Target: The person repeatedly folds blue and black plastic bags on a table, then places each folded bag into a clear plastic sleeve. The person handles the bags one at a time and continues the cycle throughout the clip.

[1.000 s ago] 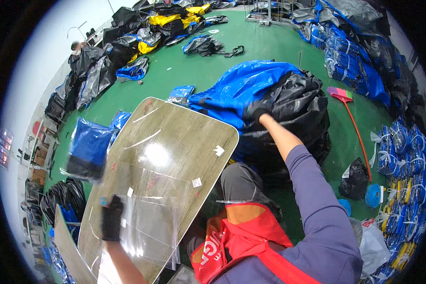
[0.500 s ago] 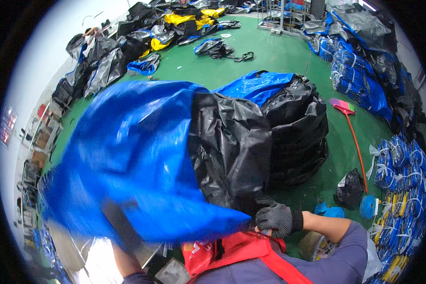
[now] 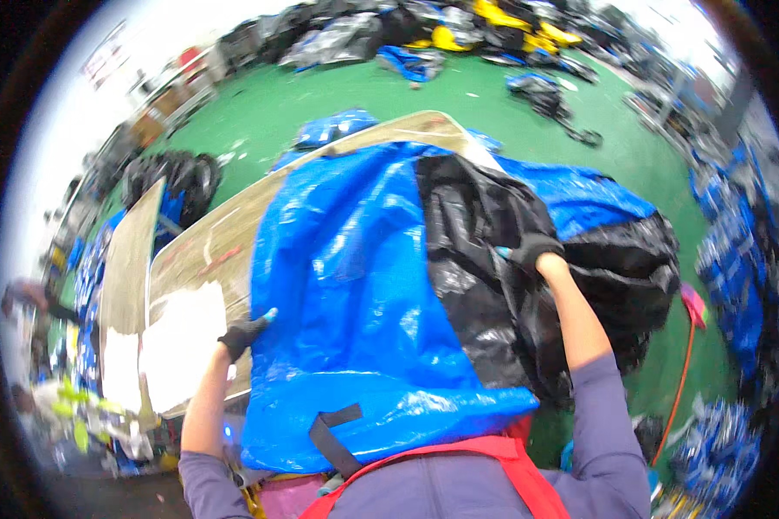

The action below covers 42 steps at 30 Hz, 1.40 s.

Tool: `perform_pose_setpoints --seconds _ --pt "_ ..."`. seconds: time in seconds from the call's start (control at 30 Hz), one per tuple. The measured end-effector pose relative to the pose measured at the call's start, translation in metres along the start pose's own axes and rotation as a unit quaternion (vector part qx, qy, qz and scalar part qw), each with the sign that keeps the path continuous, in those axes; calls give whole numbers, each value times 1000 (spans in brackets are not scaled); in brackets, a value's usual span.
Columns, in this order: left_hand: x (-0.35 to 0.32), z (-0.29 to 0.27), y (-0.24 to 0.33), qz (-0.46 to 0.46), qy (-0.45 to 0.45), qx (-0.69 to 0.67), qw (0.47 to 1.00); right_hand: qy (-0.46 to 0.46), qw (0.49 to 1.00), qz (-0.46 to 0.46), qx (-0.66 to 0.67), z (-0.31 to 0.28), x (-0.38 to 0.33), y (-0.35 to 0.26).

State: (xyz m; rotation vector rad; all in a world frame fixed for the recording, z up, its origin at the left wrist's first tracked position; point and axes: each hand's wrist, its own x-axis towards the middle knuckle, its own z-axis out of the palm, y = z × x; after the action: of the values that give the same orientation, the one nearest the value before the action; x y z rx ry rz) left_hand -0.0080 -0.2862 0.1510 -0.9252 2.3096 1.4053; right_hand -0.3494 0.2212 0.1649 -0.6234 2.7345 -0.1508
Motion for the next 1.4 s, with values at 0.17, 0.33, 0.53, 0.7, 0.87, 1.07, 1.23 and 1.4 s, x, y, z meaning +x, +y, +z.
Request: perform_pose_setpoints --seconds 0.17,0.33,0.53,0.7,0.87,1.07,1.23,1.4 --pt "23 15 -38 22 53 -201 978 95 994 26 51 38 6 27" --pt "50 7 -45 -14 -123 -332 935 256 823 -145 487 33 -10 70" --pt "51 29 -45 35 -123 -479 869 258 707 -145 642 64 38 110" --pt "29 45 -3 78 -11 -362 929 234 747 -86 616 63 59 83" --pt "-1 9 21 161 272 -21 949 191 901 -178 346 6 41 39" --pt "17 -55 -101 -35 422 110 899 108 812 -121 561 42 81 134" --pt "49 -54 -140 -48 310 102 944 244 957 -153 40 65 65 113" --pt "17 37 19 295 491 341 745 230 927 -274 111 -48 35 -8"
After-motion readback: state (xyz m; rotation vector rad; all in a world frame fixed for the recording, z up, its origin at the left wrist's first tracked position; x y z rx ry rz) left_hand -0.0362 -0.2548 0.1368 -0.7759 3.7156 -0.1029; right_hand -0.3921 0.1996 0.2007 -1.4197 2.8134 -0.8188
